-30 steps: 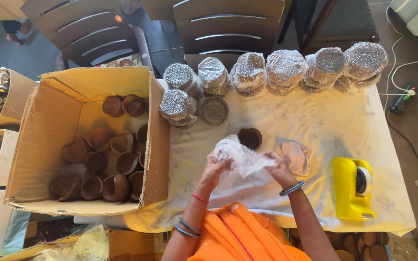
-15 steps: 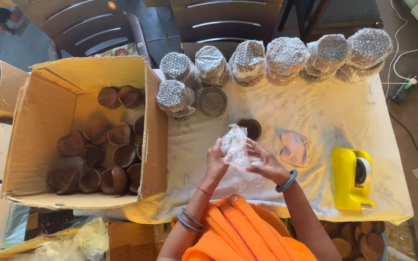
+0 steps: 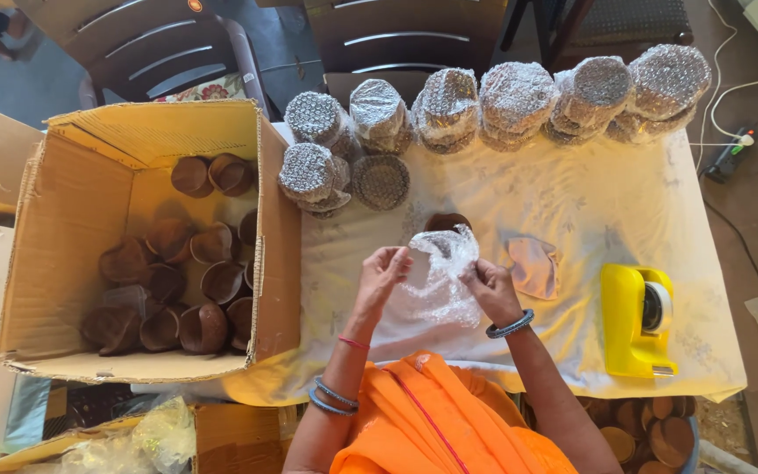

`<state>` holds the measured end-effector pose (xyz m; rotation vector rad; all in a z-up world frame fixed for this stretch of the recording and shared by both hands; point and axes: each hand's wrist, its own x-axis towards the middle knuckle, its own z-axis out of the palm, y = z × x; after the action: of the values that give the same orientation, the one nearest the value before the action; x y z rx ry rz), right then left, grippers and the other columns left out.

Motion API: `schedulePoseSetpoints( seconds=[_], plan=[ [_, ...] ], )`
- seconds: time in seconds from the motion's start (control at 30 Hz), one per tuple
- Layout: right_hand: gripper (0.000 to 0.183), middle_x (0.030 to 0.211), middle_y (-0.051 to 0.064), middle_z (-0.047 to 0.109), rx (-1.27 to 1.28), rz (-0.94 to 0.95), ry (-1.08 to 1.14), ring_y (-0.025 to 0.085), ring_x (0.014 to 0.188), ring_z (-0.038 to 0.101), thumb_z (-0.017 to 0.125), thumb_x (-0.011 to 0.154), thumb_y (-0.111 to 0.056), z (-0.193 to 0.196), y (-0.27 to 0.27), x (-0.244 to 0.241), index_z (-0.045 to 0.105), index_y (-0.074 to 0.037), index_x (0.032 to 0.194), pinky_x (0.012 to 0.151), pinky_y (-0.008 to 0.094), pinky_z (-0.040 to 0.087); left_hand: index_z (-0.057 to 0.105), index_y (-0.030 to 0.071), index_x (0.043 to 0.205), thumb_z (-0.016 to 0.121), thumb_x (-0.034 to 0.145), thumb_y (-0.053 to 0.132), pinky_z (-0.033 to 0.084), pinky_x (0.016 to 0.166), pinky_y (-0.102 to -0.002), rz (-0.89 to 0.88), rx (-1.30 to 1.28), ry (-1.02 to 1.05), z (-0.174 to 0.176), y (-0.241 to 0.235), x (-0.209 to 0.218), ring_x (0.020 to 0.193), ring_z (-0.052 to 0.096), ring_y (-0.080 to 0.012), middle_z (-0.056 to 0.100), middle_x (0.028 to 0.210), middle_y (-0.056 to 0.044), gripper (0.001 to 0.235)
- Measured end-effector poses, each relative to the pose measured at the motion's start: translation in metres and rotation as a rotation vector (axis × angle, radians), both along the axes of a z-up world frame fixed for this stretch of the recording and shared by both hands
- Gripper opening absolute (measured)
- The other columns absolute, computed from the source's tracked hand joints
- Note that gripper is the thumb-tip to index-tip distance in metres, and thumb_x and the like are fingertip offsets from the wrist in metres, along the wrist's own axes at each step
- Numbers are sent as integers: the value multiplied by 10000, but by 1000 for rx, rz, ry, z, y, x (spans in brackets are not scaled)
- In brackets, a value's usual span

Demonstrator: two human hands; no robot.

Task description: Packing small clay pots (diyas) into bubble wrap and securing with tape.

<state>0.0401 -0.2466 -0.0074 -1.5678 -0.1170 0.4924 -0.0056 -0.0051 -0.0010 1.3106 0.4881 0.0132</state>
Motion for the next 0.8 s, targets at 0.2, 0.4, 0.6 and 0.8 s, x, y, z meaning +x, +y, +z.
schedulePoseSetpoints(
  seconds=[0.2,0.4,0.6,0.8],
  plan=[
    [294,643,-98,416,-97,-68,-121,4,603,314,708,979,-142,11,11,-8,564,-28,749,491,239,237,641,36,1207,768,935,369,539,896,-265,-332,109,112,22,-34,-1,1010,681,-77,730,1076,-16,447],
    [333,711,-65,433,-46,-97,-142,31,674,344,712,1057,-185,-21,5,-6,603,11,811,547,232,281,674,7,1204,814,883,257,536,706,-284,-263,-218,28,22,-45,2,832,634,-108,712,966,-23,430],
    [567,1203,12,685,-20,-145,-258,73,1046,633,661,973,-325,37,14,-10,514,-6,1418,858,216,523,600,1,1184,818,835,118,569,693,-239,77,24,-52,12,-39,9,854,634,-79,628,1046,-15,428],
    [498,915,44,699,-263,-81,-221,83,837,628,816,851,-262,7,19,-14,680,41,1223,702,242,543,596,23,1169,769,884,117,575,728,-223,60,-83,-131,21,-42,11,876,644,-52,642,1054,6,346]
  ],
)
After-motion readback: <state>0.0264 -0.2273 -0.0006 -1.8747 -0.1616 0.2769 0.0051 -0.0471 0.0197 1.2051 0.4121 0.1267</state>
